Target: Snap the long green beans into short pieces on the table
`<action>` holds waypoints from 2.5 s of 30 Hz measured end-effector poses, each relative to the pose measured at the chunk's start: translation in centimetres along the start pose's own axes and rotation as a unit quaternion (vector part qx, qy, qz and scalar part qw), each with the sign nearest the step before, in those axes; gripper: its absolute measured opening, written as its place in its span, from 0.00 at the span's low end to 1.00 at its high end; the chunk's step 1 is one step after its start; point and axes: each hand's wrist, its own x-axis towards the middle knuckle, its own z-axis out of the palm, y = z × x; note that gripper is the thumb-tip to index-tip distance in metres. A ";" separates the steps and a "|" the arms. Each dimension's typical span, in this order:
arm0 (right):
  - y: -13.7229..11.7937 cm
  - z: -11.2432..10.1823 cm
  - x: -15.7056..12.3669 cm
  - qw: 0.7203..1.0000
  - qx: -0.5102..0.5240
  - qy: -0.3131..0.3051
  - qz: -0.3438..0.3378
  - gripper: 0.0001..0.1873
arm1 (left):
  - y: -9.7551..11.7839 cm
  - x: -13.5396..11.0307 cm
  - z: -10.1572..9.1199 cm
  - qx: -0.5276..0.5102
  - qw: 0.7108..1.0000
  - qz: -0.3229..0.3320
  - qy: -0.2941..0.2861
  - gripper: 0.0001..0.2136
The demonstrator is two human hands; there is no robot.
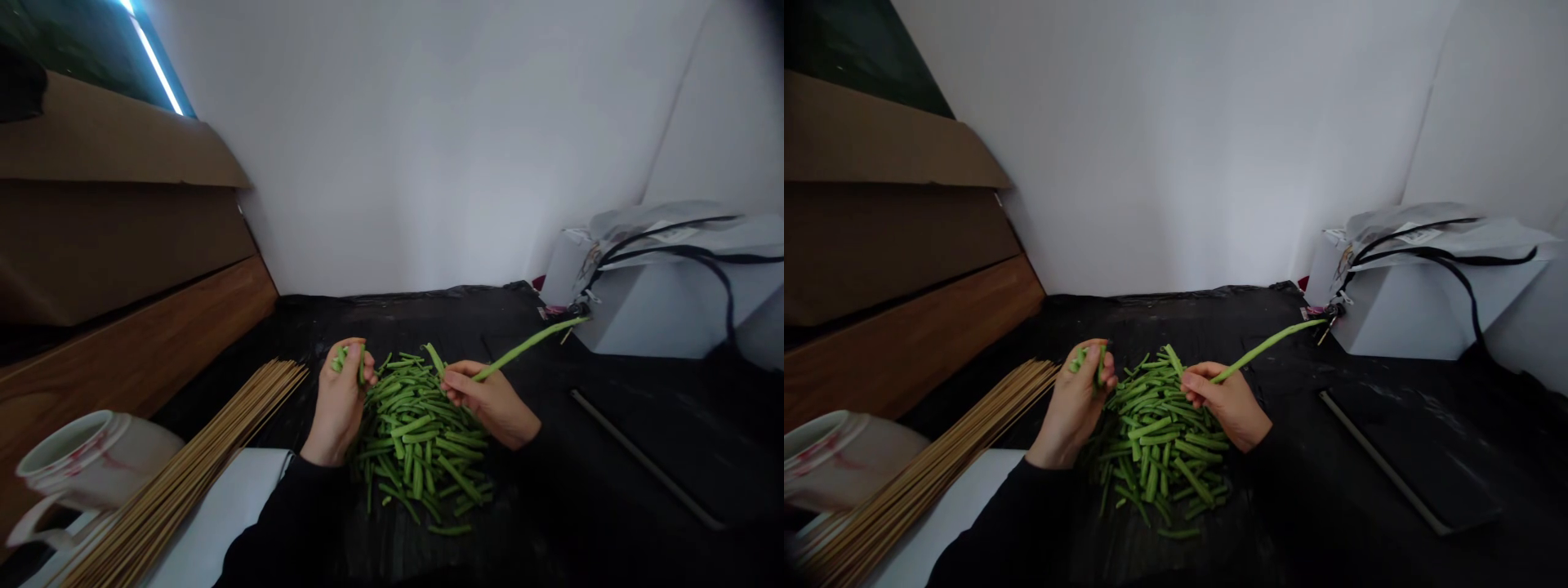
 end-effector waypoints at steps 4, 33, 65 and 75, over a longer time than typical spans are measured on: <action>-0.3 0.0 -0.1 1.000 0.011 -0.005 0.011 0.13 | -0.9 -0.6 -0.2 0.333 0.930 0.119 -0.096 0.13; -1.1 1.4 -1.2 0.973 -0.194 -0.118 -0.039 0.08 | -0.3 -2.8 0.7 0.470 0.776 0.416 -0.067 0.04; -2.6 0.4 -1.3 0.980 -0.179 -0.073 -0.042 0.10 | 0.1 -3.4 1.6 0.324 0.883 0.283 -0.188 0.07; -2.0 1.5 -1.7 0.921 -0.329 -0.104 -0.183 0.05 | -0.5 -3.3 1.6 0.237 0.942 0.122 -0.202 0.07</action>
